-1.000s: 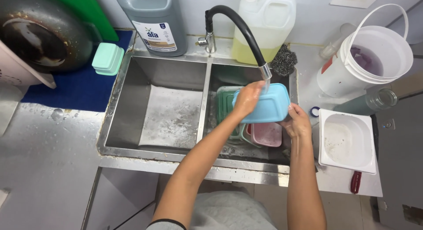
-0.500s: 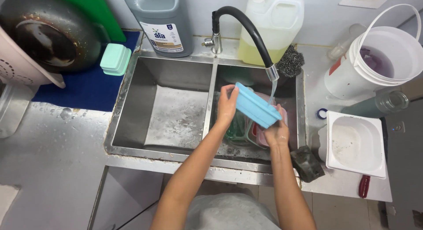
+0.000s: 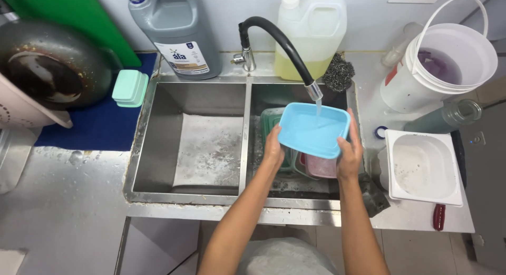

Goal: Washing multiple plastic food storage containers and their lids in a commercial kitchen sink.

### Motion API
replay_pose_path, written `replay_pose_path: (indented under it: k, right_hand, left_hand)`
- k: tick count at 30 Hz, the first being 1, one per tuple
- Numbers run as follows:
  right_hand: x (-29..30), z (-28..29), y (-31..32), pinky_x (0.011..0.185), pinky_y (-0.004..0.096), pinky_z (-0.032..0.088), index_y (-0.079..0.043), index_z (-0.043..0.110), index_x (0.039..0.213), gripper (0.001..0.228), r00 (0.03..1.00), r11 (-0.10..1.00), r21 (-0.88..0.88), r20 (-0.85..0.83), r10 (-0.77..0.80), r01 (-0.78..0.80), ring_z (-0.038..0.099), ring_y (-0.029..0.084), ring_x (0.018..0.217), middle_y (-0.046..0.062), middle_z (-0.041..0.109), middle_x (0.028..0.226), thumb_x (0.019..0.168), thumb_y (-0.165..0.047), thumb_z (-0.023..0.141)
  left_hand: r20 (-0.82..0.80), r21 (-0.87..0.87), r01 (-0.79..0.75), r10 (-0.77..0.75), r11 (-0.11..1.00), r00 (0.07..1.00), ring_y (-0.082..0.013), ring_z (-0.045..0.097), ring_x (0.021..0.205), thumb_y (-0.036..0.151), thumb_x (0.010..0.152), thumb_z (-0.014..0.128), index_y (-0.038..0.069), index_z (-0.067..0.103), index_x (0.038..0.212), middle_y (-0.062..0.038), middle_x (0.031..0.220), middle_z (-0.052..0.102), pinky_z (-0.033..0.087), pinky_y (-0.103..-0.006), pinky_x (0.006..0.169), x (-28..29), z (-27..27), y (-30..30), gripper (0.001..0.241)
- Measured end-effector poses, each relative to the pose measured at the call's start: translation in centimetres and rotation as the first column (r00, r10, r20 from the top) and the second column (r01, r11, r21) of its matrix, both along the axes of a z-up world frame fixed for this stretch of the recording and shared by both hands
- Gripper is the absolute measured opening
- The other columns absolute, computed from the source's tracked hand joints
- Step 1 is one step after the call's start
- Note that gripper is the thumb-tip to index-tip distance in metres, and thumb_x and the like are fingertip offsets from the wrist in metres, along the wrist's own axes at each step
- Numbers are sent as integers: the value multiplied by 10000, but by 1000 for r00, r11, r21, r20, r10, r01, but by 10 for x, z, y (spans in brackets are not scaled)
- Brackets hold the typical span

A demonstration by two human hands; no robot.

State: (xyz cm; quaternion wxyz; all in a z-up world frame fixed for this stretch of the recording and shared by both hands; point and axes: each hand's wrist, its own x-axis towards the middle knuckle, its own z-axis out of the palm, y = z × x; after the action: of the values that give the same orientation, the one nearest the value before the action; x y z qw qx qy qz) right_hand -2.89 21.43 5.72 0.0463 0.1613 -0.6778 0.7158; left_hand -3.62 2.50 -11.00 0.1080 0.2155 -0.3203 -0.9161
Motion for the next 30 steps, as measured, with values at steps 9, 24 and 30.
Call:
replay_pose_path:
  k: [9,24,30]
  right_hand:
    - [-11,-101,-13,1174,497,396,-87,373,1524,610,855,744,-644,477,205,181,504,309,1392,115,512,1491,949,-255,487]
    - [-61,-54,6,1010,346,466,-54,597,1405,430,896,977,213,439,-66,-33,624,237,1195,133,674,1297,987,-152,577]
    - [-90,-91,-5,865,409,554,6,678,1189,440,921,742,670,268,-283,33,740,313,989,214,752,1069,799,-158,797]
  left_hand:
    - [-127,-894,-64,-115,443,985,-313,519,1356,161,976,598,38,654,1376,-146,1452,566,383,-391,1150,21,167,-2,422]
    - [286,-350,127,-23,928,958,-250,613,1196,76,929,525,64,466,1502,-158,1351,614,492,-359,974,52,38,-22,577]
    - [234,-746,177,3,642,972,-298,600,1173,46,870,535,137,479,1514,-156,1368,590,509,-376,946,70,119,-10,653]
